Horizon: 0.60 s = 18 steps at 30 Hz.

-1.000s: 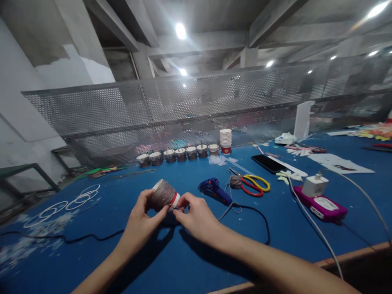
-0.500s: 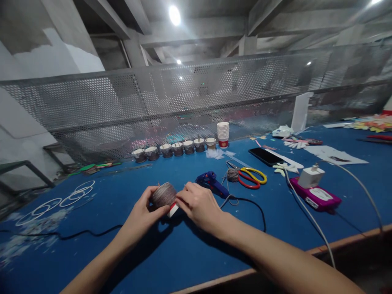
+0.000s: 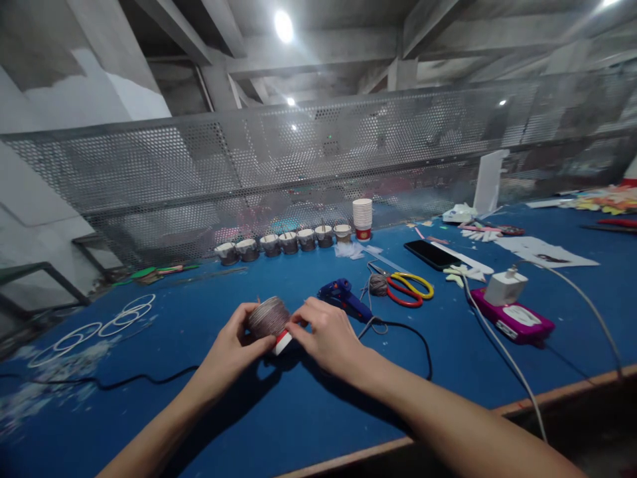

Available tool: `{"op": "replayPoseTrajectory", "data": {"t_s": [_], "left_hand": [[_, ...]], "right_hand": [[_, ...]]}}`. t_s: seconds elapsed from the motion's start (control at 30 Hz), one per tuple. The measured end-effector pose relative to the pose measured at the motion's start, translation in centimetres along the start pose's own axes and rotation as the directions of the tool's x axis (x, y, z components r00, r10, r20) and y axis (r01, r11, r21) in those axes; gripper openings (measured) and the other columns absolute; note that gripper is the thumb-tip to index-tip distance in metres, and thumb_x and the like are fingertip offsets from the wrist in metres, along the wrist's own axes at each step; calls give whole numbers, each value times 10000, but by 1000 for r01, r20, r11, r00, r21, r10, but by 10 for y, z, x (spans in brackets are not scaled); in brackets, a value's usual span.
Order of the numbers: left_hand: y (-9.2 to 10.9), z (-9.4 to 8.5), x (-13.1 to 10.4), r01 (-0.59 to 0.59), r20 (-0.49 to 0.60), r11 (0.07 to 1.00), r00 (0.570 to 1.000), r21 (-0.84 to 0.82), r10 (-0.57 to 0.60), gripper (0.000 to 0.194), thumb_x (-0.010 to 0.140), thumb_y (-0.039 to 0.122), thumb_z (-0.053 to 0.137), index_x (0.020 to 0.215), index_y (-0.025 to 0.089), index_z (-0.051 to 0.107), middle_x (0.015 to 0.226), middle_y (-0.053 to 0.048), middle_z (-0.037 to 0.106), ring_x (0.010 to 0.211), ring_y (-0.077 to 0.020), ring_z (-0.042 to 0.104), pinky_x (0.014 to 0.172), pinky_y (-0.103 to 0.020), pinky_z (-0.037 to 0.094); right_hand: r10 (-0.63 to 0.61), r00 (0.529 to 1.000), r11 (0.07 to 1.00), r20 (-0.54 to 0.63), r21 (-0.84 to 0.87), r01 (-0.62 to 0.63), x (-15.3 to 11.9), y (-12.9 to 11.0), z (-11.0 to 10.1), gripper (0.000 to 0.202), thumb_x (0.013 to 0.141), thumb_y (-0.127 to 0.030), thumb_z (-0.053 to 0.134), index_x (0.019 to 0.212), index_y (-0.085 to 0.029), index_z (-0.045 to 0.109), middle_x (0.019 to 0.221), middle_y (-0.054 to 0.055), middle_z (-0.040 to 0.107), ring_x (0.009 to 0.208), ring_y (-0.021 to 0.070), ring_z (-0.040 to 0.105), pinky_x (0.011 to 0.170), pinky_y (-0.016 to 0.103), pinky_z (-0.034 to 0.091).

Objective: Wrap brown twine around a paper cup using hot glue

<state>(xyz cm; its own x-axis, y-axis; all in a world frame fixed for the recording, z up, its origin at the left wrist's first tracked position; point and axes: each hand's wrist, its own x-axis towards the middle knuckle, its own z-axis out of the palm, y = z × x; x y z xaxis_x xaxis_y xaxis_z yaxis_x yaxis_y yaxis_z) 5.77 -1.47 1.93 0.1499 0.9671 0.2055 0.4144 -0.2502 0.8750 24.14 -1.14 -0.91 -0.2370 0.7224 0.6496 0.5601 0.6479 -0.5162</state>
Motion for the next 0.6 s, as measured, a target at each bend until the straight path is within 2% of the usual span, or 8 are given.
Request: {"op": "replayPoseTrajectory", "data": {"t_s": [0.33,0.6], "left_hand": [[2,0,-1,-26,1,999,1000,19,26,305,664,233,633,951,208,534,851,-9,594,754,-164,561,690,-301,469],[-6,-2,0,-70,31,997,997,12,70,329,666,234,641,964,207,505,867,5,579,749,-153,578,708,-300,489]], "right_hand": [[-3,1000,1000,11,13,3,1,-1,-2,126,859,-153,598,763,-164,679,714,17,601,655,136,559,608,250,414],[30,1000,999,5,37,-30,1,1,-3,112,852,-169,616,757,-172,676,723,15,613,670,137,573,626,252,425]]}}
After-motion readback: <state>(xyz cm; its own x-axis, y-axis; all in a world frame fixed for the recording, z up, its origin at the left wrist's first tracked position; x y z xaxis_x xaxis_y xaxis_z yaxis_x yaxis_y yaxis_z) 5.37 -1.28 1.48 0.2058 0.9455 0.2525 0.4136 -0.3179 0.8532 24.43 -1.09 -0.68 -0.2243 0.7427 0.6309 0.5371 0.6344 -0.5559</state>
